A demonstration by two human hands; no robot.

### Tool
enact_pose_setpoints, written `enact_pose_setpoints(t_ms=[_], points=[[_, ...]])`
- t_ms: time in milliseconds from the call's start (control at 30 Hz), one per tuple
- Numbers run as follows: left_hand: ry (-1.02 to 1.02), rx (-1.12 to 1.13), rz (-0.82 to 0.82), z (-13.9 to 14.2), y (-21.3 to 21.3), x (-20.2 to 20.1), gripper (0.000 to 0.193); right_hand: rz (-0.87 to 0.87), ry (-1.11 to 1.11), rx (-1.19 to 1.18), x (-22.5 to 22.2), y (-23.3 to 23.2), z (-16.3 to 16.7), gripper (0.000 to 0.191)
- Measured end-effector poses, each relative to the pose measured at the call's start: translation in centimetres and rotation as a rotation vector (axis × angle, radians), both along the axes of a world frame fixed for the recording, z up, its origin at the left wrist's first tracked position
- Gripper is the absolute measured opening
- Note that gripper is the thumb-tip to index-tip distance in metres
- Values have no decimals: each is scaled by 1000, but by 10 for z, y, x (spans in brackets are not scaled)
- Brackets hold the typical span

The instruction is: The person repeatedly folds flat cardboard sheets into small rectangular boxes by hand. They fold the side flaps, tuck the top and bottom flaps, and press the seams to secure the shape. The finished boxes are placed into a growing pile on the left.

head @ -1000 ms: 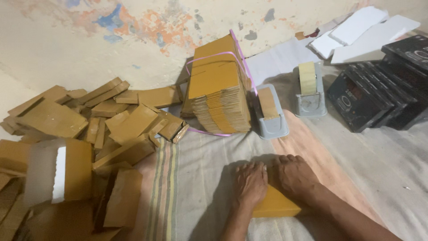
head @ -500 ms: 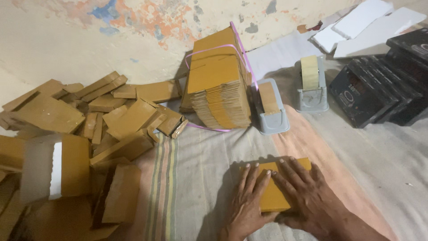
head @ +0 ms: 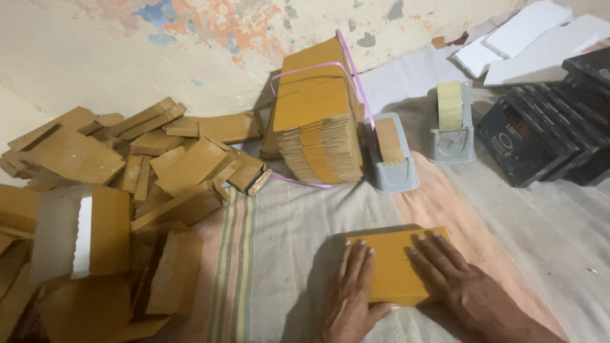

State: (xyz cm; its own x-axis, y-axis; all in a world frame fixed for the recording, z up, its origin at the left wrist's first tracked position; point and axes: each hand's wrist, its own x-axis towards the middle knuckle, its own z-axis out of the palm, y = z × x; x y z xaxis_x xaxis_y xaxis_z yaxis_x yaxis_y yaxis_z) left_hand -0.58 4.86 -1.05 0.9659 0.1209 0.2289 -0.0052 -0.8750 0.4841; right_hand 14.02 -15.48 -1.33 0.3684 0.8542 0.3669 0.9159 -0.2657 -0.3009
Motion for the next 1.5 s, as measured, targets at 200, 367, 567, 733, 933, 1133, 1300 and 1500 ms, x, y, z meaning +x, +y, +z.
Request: enact_pose_setpoints(t_ms=[200,367,567,733,933,1133,1300,1500], points=[[122,-47,77,12,-16,18,116,-39,-40,-3,-1,12,-17,89],[87,49,63,-2,-17,7,98,-146,-68,-195,-11,10,-22,76],[156,128,116,-10,-20,21,64,-61,-245,55,-13,15,-16,70],[265,40,151,-2,-12,51,60,75,-160,-122,7,28,-18,63],[276,81,242,5,-2,79,59,71,-301,-115,42,61,-22,64],[484,-69,371,11,7,99,58,-141,64,-341,57,71,-3,50],[399,-132,474,-2,6,91,62,-326,159,-246,49,63,5,46],[163,-585,664,-25,8,64,100,-371,295,139,11,27,16,63]])
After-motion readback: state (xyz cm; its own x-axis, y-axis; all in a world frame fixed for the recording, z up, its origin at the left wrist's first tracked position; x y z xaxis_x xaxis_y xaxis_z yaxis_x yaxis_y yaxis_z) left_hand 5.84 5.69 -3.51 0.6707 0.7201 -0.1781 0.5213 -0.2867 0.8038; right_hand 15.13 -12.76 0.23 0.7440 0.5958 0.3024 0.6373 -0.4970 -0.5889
